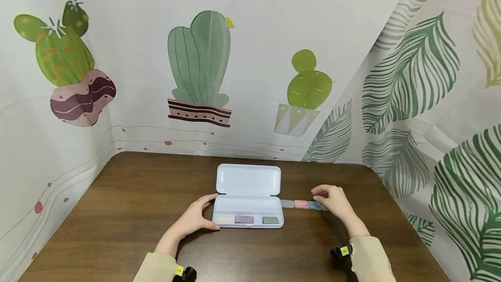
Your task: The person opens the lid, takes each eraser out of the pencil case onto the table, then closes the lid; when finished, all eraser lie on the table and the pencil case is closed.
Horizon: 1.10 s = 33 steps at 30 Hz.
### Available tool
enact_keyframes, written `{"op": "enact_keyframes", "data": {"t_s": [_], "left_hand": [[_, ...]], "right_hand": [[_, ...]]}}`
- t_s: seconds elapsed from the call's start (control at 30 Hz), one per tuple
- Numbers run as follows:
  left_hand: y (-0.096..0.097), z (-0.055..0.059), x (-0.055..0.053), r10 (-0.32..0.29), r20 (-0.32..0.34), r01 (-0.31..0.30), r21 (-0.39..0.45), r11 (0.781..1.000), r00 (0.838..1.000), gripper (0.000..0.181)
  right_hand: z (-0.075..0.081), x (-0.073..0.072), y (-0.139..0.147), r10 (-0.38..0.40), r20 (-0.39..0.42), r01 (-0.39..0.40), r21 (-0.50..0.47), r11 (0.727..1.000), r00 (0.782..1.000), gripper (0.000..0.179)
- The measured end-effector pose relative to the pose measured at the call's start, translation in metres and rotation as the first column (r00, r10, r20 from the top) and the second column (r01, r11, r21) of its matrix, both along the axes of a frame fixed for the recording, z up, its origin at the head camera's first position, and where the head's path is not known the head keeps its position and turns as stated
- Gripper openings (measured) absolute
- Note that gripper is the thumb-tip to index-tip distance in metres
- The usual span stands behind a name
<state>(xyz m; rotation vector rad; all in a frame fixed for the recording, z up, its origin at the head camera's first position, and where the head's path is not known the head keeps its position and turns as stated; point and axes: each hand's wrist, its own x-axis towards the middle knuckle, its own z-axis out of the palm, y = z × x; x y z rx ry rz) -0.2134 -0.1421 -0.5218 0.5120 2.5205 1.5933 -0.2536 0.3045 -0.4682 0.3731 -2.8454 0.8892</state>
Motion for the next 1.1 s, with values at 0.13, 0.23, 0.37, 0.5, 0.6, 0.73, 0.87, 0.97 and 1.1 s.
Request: {"op": "enact_keyframes", "data": {"t_s": [0.13, 0.23, 0.37, 0.5, 0.6, 0.73, 0.87, 0.97, 1.1], "left_hand": [[0.000, 0.001, 0.000, -0.003, -0.004, 0.003, -0.005, 1.000, 1.000, 0.096], [0.001, 0.001, -0.001, -0.007, -0.002, 0.007, -0.001, 1.000, 1.000, 0.096], [0.001, 0.002, -0.001, -0.010, -0.002, 0.010, 0.003, 1.000, 1.000, 0.096], [0.001, 0.002, -0.001, -0.022, -0.006, 0.022, 0.008, 1.000, 1.000, 0.096], [0.000, 0.001, -0.002, -0.020, -0.004, 0.020, 0.013, 1.000, 1.000, 0.096], [0.000, 0.000, -0.001, -0.003, -0.001, 0.003, 0.012, 1.000, 1.000, 0.096], [0.000, 0.000, -0.001, -0.005, -0.001, 0.005, 0.011, 1.000, 1.000, 0.096], [-0.001, 0.000, -0.001, -0.011, 0.003, 0.011, 0.017, 1.000, 1.000, 0.096], [-0.001, 0.000, -0.001, -0.018, -0.007, 0.018, 0.009, 1.000, 1.000, 0.094]], "right_hand": [[0.008, 0.002, -0.030, 0.017, -0.032, -0.018, -0.052, 0.998, 0.999, 0.013], [0.013, 0.005, -0.054, 0.037, -0.012, -0.038, -0.110, 0.993, 0.999, 0.014], [0.017, 0.010, -0.085, 0.089, -0.003, -0.088, -0.166, 0.982, 0.996, 0.015], [0.017, 0.017, -0.112, 0.179, -0.126, -0.197, -0.144, 0.970, 0.976, 0.015], [0.016, 0.023, -0.131, 0.239, -0.173, -0.260, -0.113, 0.959, 0.955, 0.016], [0.016, 0.031, -0.157, 0.279, -0.098, -0.288, -0.093, 0.953, 0.955, 0.017], [0.013, 0.037, -0.180, 0.317, -0.028, -0.318, -0.097, 0.943, 0.948, 0.018], [0.009, 0.041, -0.194, 0.355, -0.008, -0.354, -0.099, 0.930, 0.935, 0.018], [0.003, 0.046, -0.209, 0.397, 0.007, -0.395, -0.088, 0.915, 0.918, 0.018]]}}
